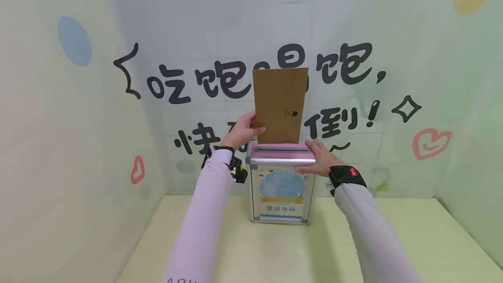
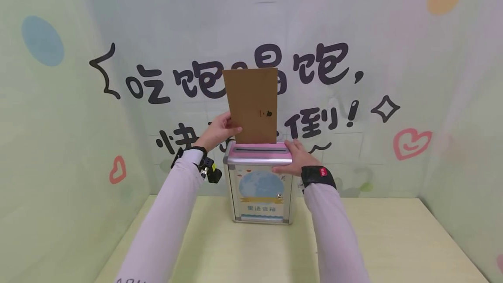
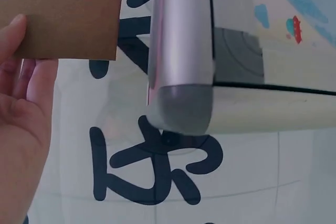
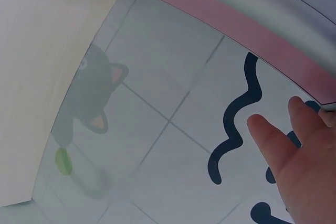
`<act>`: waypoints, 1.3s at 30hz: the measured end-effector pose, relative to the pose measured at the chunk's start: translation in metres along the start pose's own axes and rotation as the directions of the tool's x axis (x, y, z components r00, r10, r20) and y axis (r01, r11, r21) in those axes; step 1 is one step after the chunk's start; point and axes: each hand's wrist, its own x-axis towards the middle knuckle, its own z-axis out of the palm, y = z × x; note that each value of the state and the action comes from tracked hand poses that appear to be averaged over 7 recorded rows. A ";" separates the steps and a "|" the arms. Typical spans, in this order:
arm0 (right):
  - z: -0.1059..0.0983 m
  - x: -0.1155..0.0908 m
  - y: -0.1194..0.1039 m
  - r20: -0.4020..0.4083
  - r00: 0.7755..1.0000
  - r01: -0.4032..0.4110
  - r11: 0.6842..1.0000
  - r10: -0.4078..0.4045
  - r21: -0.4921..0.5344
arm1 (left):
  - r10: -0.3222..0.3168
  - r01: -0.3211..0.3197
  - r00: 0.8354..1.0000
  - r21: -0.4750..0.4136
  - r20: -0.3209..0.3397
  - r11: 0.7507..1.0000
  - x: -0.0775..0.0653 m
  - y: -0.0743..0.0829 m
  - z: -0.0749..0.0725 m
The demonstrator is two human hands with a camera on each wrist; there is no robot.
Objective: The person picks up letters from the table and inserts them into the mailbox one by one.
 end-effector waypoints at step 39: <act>-0.002 0.003 -0.001 0.011 0.999 0.031 0.999 -0.031 -0.008 | -0.110 0.099 0.993 0.204 0.040 0.974 -0.004 -0.023 0.021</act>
